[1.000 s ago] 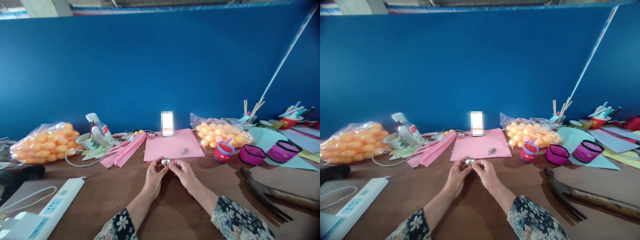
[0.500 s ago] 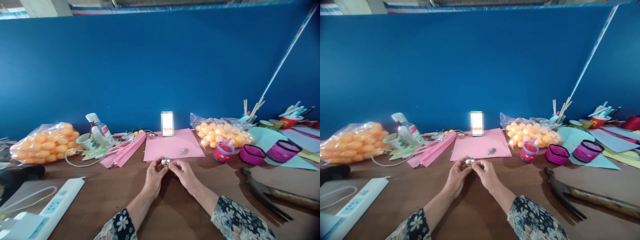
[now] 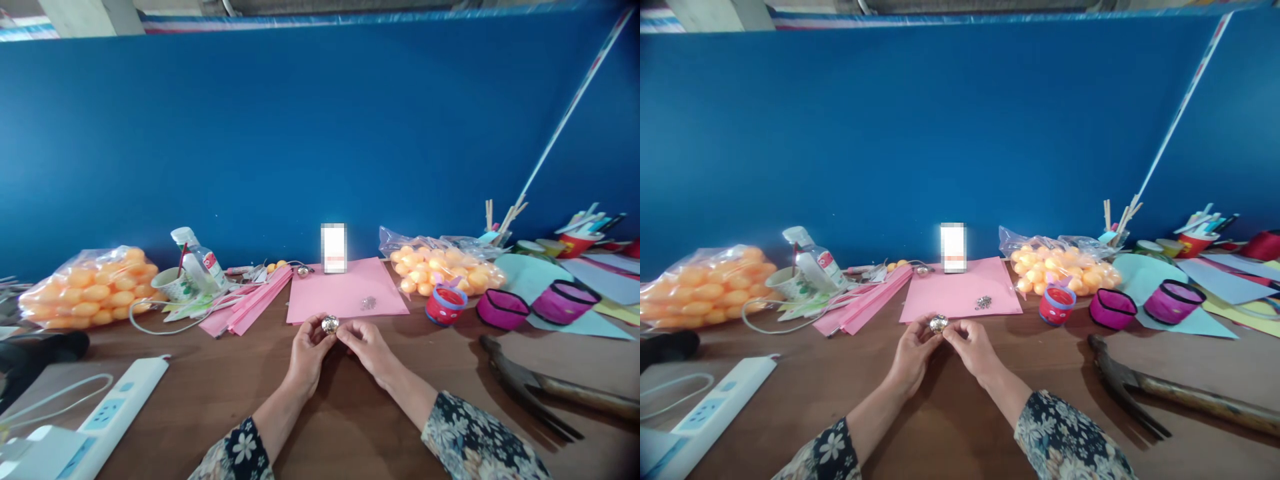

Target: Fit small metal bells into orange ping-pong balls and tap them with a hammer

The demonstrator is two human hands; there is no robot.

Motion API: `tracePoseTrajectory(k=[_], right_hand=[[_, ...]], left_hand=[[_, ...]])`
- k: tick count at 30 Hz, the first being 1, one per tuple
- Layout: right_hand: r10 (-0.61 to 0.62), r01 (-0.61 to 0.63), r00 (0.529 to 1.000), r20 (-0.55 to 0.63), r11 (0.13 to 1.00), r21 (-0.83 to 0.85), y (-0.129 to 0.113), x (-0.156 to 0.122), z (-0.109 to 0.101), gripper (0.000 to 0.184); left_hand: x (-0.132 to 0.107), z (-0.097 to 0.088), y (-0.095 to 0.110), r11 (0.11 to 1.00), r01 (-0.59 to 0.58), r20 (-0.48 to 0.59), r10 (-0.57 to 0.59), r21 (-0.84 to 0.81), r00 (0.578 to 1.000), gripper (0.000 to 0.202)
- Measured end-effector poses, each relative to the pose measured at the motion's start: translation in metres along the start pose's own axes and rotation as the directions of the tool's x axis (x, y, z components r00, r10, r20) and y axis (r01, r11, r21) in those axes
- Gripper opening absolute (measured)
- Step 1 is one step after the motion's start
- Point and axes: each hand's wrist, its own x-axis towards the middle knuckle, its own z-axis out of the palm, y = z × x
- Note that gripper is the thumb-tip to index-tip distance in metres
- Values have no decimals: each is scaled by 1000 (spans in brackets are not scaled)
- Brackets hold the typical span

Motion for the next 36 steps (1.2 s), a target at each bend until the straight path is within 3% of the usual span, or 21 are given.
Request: tracePoseTrajectory(k=[36], right_hand=[[107, -108, 994, 15, 970, 219, -8, -1, 0, 28]], left_hand=[[1, -3, -6, 991, -54, 15, 52, 122, 999, 43]])
